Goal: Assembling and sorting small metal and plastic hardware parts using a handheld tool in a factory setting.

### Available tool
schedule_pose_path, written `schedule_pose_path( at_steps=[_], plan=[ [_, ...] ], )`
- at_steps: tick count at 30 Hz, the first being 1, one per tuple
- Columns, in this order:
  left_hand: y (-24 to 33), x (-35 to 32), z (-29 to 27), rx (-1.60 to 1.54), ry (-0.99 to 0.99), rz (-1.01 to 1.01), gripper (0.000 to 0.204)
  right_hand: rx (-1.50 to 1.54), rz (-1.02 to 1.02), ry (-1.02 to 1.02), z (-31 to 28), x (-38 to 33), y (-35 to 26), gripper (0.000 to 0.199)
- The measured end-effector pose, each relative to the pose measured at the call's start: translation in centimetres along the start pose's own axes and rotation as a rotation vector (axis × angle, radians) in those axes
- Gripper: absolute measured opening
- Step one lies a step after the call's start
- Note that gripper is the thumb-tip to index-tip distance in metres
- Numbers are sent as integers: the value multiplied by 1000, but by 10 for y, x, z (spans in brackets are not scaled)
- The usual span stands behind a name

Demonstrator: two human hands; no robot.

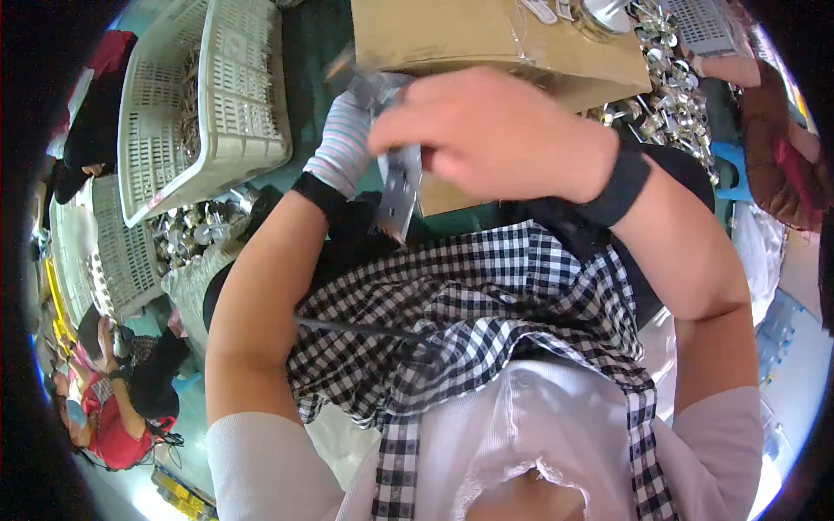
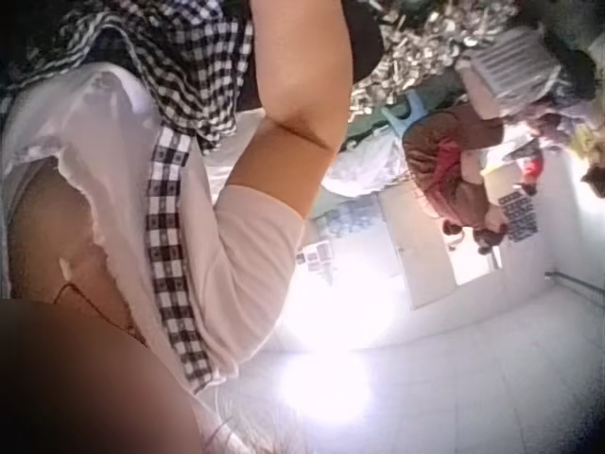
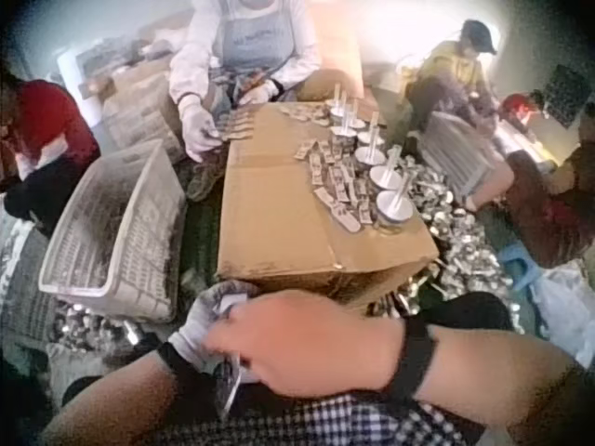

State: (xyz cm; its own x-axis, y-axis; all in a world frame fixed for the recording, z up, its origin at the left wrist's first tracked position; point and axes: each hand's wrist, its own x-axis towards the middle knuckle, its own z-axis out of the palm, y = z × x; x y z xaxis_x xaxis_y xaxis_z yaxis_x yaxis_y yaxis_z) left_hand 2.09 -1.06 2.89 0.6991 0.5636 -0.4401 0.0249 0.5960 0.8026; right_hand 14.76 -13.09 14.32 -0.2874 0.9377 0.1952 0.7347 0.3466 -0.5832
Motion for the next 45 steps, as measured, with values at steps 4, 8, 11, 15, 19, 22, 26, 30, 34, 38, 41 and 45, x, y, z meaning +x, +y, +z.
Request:
schedule_pose_path(
  at_steps=[4, 8, 11, 15, 19, 22, 26, 30, 34, 38, 41, 45],
  plan=[
    [-4, 16, -10, -136, -155, -80, 20, 153, 152, 251, -21, -23, 4, 31],
    [-9, 18, -8, 152, -143, 96, 31, -34, 409, 271, -54, -42, -2, 37],
    [-22, 21, -9, 96, -125, 197, 21, -204, 406, 289, -59, -65, 20, 44],
    [-31, 35, -6, 26, -145, 100, 20, 201, 811, 277, -70, -64, 49, 31],
    [-36, 52, -18, -304, -67, -148, 16, 114, 856, 239, -59, -40, 81, 30],
    [-32, 48, -14, -294, -48, -176, 16, -49, 813, 287, -39, -30, 93, 32],
    [-39, 35, -15, 305, -84, 283, 17, -229, 782, 205, -27, -23, 98, 47],
    [-17, 25, 4, 522, -195, 430, 18, -170, 716, 256, -64, -43, 46, 49],
    [-14, 35, -7, -317, -83, -137, 19, 327, 146, -27, -98, -70, -96, 20],
    [-22, 43, -11, -271, -101, -28, 19, 834, -266, -331, -97, -111, -175, 21],
    [-20, 46, -16, -292, -169, -71, 27, 790, -364, -319, -96, -134, -200, 21],
    [-22, 51, -14, -264, -68, -32, 21, 665, -377, -280, -96, -158, -213, 19]
  ],
)
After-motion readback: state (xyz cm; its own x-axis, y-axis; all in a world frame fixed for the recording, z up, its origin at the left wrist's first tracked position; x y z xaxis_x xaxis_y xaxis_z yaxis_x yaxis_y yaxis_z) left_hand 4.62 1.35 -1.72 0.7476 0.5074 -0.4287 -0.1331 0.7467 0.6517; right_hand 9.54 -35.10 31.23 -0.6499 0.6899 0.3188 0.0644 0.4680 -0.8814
